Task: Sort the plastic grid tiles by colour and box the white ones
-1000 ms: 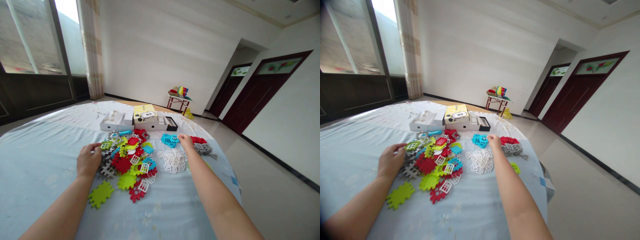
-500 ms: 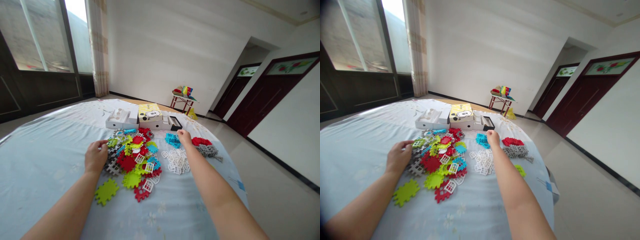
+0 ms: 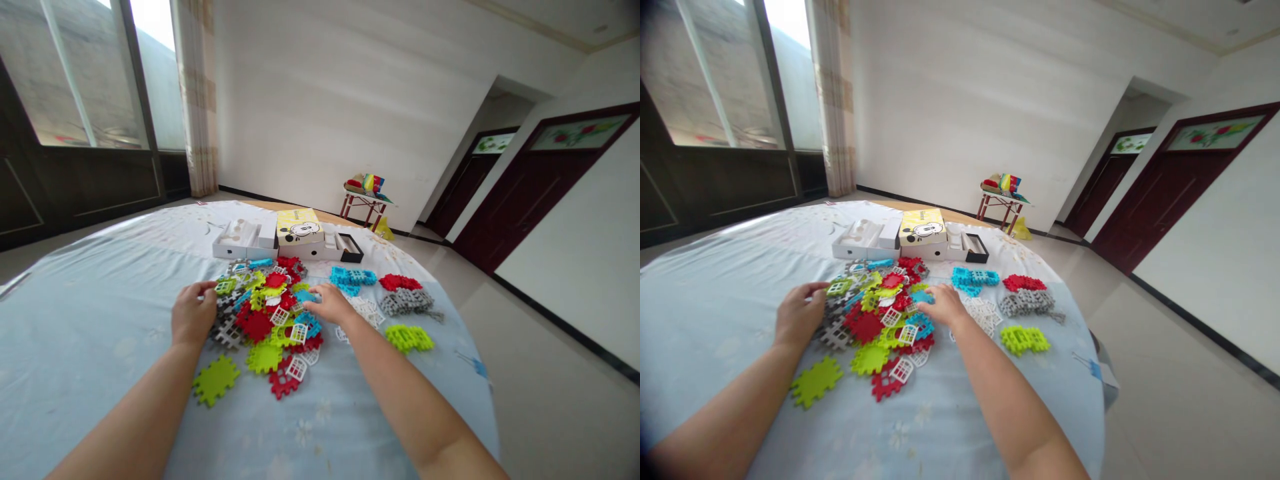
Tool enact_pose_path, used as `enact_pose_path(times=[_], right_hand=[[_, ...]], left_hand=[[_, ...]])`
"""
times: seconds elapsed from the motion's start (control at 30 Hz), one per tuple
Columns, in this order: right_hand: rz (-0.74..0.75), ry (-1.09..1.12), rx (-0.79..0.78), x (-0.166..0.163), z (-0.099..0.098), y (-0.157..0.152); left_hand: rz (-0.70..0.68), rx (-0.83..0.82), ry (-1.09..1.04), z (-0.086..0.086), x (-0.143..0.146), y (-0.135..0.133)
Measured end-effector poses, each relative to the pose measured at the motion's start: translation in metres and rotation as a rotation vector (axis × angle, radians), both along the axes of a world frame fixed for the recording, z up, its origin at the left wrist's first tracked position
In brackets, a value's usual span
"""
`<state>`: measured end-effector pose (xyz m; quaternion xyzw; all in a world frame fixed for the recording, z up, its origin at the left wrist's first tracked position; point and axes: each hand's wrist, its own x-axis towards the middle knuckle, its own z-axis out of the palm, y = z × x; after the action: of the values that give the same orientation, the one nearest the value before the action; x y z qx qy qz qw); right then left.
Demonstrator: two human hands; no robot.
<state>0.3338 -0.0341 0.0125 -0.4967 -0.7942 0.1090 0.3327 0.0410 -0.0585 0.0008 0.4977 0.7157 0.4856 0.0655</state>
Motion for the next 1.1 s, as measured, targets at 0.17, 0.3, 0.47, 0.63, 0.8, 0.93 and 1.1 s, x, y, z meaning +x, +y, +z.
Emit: enact_pose_path(times=[0.17, 0.3, 0.47, 0.63, 0.8, 0.93, 1.1], right_hand=[[-0.018, 0.080, -0.104, 0.000, -0.008, 0.001], [-0.053, 0.084, -0.063, 0.013, 0.003, 0.001], [-0.269, 0.068, -0.007, 0.060, 0.022, 0.016], [-0.603, -0.107, -0.067, 0.123, 0.029, 0.043], [-0.761, -0.224, -0.131, 0.156, 0.027, 0.060], [-0.802, -0.270, -0.149, 0.160, 0.026, 0.069], [-0.782, -0.307, -0.164, 0.159, 0.021, 0.075]], left_hand=[[0.006, -0.012, 0.001, 0.002, 0.001, 0.000], [0.001, -0.026, -0.001, 0.002, 0.000, 0.000], [-0.006, -0.034, 0.019, 0.001, -0.001, 0.001], [-0.007, -0.041, 0.014, 0.001, -0.001, 0.002], [-0.010, -0.052, 0.030, 0.000, -0.002, 0.004], [-0.012, -0.049, 0.036, -0.002, -0.002, 0.005], [-0.014, -0.037, 0.039, -0.002, -0.002, 0.005]])
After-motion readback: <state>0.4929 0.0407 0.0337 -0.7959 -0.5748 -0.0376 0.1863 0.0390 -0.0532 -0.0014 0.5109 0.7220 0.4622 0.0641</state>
